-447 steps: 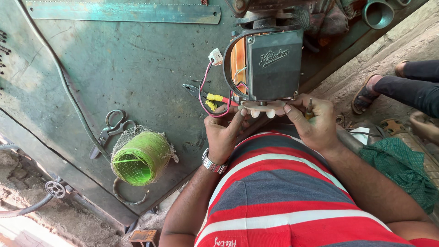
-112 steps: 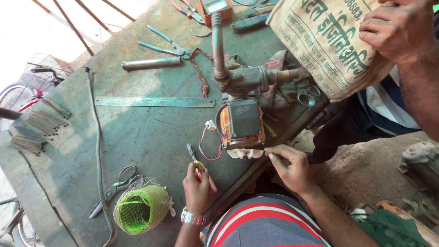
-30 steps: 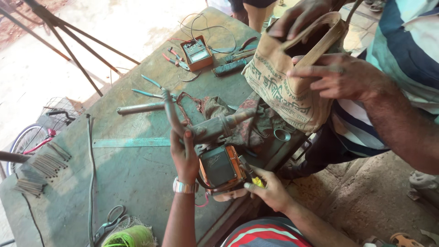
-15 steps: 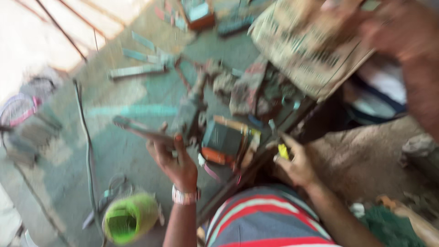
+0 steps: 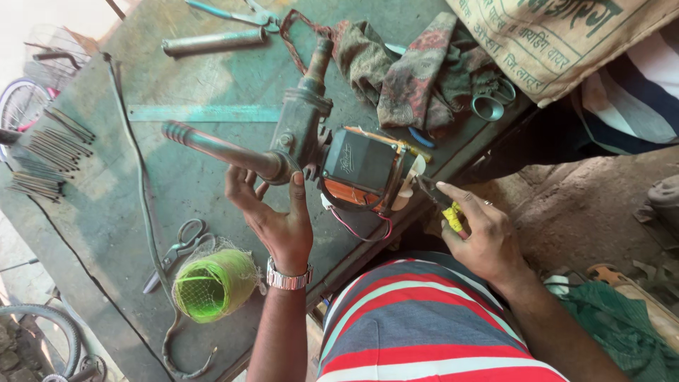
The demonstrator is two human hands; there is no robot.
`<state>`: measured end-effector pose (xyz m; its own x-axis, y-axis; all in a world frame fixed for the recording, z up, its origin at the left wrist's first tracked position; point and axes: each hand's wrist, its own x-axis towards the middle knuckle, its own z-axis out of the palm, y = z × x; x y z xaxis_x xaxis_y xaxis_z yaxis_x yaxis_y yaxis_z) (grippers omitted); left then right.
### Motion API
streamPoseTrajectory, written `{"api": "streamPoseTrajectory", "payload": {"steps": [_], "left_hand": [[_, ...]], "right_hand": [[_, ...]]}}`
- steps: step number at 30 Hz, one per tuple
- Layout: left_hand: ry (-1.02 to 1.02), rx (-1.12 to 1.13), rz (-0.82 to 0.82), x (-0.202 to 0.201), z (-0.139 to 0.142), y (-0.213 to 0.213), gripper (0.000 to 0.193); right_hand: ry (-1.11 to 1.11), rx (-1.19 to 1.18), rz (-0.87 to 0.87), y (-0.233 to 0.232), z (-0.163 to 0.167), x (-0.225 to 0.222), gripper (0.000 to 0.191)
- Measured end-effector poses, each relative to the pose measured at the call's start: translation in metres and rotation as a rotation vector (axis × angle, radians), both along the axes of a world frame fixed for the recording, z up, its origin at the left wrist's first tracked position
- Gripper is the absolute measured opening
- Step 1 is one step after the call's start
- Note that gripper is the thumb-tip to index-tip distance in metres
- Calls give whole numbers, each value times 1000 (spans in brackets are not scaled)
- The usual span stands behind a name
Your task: The person uses a screwdriver to adjust and tighten screws on a small electrical component mounted on a workbench. They repeatedly insert the screwdriver, turn it, and reposition the component to access different screws. The task continues without a visible final state shown in the clip.
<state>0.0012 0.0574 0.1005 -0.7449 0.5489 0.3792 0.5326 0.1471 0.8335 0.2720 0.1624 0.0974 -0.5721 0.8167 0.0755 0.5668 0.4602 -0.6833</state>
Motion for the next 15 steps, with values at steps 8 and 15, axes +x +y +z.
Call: {"api": "streamPoseTrajectory", "payload": {"steps": [8,15], "left_hand": [[473,107,-147,24,13,-10,60],[739,-383,-796,32,50,58,49]], "right_hand": [[86,-73,43,-3,15,6,68],[-15,-168,61,-10,35,7,76]]}}
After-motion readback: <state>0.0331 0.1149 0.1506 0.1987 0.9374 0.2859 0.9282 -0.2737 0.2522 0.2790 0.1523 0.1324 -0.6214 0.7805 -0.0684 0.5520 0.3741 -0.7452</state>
